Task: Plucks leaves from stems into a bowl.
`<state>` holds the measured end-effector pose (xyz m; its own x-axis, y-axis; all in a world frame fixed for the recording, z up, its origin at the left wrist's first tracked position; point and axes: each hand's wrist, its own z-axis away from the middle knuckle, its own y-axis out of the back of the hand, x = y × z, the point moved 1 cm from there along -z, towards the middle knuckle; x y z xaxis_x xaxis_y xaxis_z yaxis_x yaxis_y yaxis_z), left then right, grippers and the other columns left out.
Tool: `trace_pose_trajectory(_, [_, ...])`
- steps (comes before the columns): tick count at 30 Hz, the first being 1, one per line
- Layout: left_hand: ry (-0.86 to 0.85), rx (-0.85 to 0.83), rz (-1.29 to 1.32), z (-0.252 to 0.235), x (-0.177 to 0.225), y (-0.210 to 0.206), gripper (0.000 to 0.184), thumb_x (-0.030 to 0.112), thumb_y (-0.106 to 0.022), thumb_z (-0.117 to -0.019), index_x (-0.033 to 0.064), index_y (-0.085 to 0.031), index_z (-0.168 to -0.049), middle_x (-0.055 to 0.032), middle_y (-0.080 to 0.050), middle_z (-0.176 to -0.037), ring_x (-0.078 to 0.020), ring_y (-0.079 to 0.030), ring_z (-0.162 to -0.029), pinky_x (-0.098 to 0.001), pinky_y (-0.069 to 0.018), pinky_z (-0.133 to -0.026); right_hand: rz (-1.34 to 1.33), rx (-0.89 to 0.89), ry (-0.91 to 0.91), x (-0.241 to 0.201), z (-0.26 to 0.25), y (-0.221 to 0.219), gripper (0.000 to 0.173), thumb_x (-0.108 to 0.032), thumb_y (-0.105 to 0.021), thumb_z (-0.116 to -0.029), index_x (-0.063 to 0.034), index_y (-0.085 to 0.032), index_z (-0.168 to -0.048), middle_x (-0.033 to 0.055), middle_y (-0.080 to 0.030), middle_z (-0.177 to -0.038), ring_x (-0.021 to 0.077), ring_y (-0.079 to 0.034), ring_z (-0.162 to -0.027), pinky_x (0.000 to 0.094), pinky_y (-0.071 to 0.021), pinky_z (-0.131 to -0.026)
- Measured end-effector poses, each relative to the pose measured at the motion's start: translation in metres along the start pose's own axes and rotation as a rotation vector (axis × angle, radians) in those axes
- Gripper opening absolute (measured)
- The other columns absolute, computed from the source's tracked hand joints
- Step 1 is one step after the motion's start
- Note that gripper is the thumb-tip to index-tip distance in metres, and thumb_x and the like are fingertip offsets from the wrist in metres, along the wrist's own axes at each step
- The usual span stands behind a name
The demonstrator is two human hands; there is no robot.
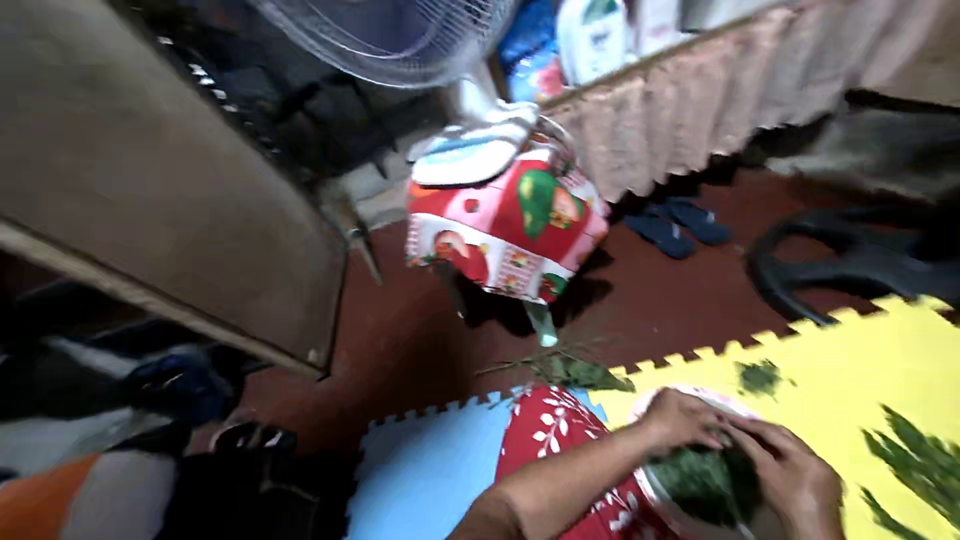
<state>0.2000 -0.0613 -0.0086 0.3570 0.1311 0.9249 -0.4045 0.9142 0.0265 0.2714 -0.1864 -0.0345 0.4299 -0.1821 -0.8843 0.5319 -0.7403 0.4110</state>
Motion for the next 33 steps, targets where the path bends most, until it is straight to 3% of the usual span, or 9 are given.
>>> trace_pose_trajectory(2, [-0.004,0.01,0.048,-0.003,-0.002,0.0,0.022,0.0,-0.051,-0.104,-0.0136,-0.064,-0.116,-0.0181,-0.068,-0.105,-0.0113,-0.064,-0.08,-0.0283,-0.056,-0.077,-0.084,0.022,-0.086,0.003,0.0,0.0,0.017,0.007,-0.063,-0.0914,0.017,-0.07,-0.103,0.0305,-0.07,-0.104,0.0322,-0.068,-0.099,0.0439,-0.0533,-0.095])
trace_pose_trajectory(5, [0.01,0.016,0.147,-0.004,0.0,-0.001,0.017,-0.001,-0.055,-0.1021,-0.0119,-0.065,-0.112,-0.0116,-0.068,-0.094,-0.0069,-0.062,-0.071,-0.0245,-0.0557,-0.071,-0.406,0.119,-0.305,0.008,0.0,-0.004,0.012,0.01,-0.059,-0.0905,0.0149,-0.066,-0.1,0.0083,-0.07,-0.091,0.0029,-0.066,-0.081,0.0217,-0.0569,-0.081])
trace_pose_trajectory(8, [0.046,0.039,0.235,0.0,0.005,-0.003,0.014,-0.003,-0.055,-0.1014,-0.012,-0.062,-0.11,-0.0084,-0.065,-0.09,-0.0059,-0.061,-0.069,-0.0231,-0.0554,-0.069,-0.633,0.158,-0.39,0.012,-0.001,-0.006,0.012,0.011,-0.055,-0.0917,0.0026,-0.063,-0.093,-0.0078,-0.069,-0.08,-0.0004,-0.067,-0.069,0.0206,-0.0599,-0.07])
trace_pose_trajectory(11, [0.036,0.108,0.189,0.001,0.006,-0.002,0.017,-0.003,-0.055,-0.101,-0.0131,-0.062,-0.114,-0.0108,-0.065,-0.094,-0.0066,-0.06,-0.07,-0.0239,-0.055,-0.069,-0.492,0.11,-0.304,0.002,0.001,-0.006,0.017,0.009,-0.061,-0.0887,0.0093,-0.065,-0.105,0.0034,-0.069,-0.094,0.0037,-0.067,-0.082,0.0232,-0.0586,-0.079])
trace_pose_trajectory(14, [0.046,0.127,0.111,0.004,0.009,-0.005,0.019,-0.003,-0.055,-0.1009,-0.0126,-0.061,-0.116,-0.0127,-0.066,-0.097,-0.0081,-0.061,-0.072,-0.0248,-0.055,-0.071,-0.258,0.062,-0.243,-0.006,0.002,-0.002,0.023,0.007,-0.067,-0.0898,0.0133,-0.068,-0.112,0.0244,-0.07,-0.111,0.0232,-0.069,-0.101,0.0387,-0.0549,-0.094])
trace_pose_trajectory(20, [0.044,0.038,-0.077,0.002,0.007,-0.001,0.02,-0.003,-0.052,-0.1021,-0.0147,-0.061,-0.116,-0.0171,-0.066,-0.106,-0.0104,-0.066,-0.08,-0.0263,-0.0569,-0.078,-0.247,0.009,-0.44,-0.011,-0.002,0.007,0.015,0.005,-0.061,-0.0956,0.0103,-0.07,-0.107,0.0171,-0.072,-0.103,0.0129,-0.068,-0.085,0.0294,-0.0565,-0.083])
trace_pose_trajectory(27, [0.105,0.124,0.126,-0.004,0.0,-0.007,0.014,-0.004,-0.056,-0.1007,-0.0132,-0.061,-0.11,-0.0094,-0.065,-0.092,-0.0072,-0.064,-0.072,-0.0231,-0.0574,-0.072,-0.476,0.11,-0.54,0.002,-0.004,0.001,0.012,0.009,-0.063,-0.0928,0.0107,-0.069,-0.103,0.0135,-0.071,-0.097,0.0102,-0.068,-0.077,0.0263,-0.0588,-0.074])
trace_pose_trajectory(30, [0.021,0.061,-0.234,-0.002,0.004,-0.005,0.019,0.001,-0.057,-0.1017,-0.0118,-0.065,-0.113,-0.0141,-0.069,-0.098,-0.0099,-0.067,-0.081,-0.0253,-0.0564,-0.081,-0.323,0.055,-0.532,0.0,-0.004,0.004,0.013,0.006,-0.064,-0.0939,0.0083,-0.071,-0.104,0.0142,-0.072,-0.099,0.0117,-0.068,-0.079,0.0274,-0.0582,-0.076])
trace_pose_trajectory(33, [-0.074,-0.081,-0.631,-0.001,0.015,0.001,0.026,0.008,-0.054,-0.1042,-0.0074,-0.069,-0.118,-0.0201,-0.071,-0.112,-0.0225,-0.069,-0.101,-0.0371,-0.0519,-0.097,-0.072,-0.012,-0.422,-0.007,-0.003,0.006,0.016,0.004,-0.061,-0.0954,0.0065,-0.074,-0.106,0.0198,-0.071,-0.108,0.0221,-0.069,-0.093,0.036,-0.0561,-0.087])
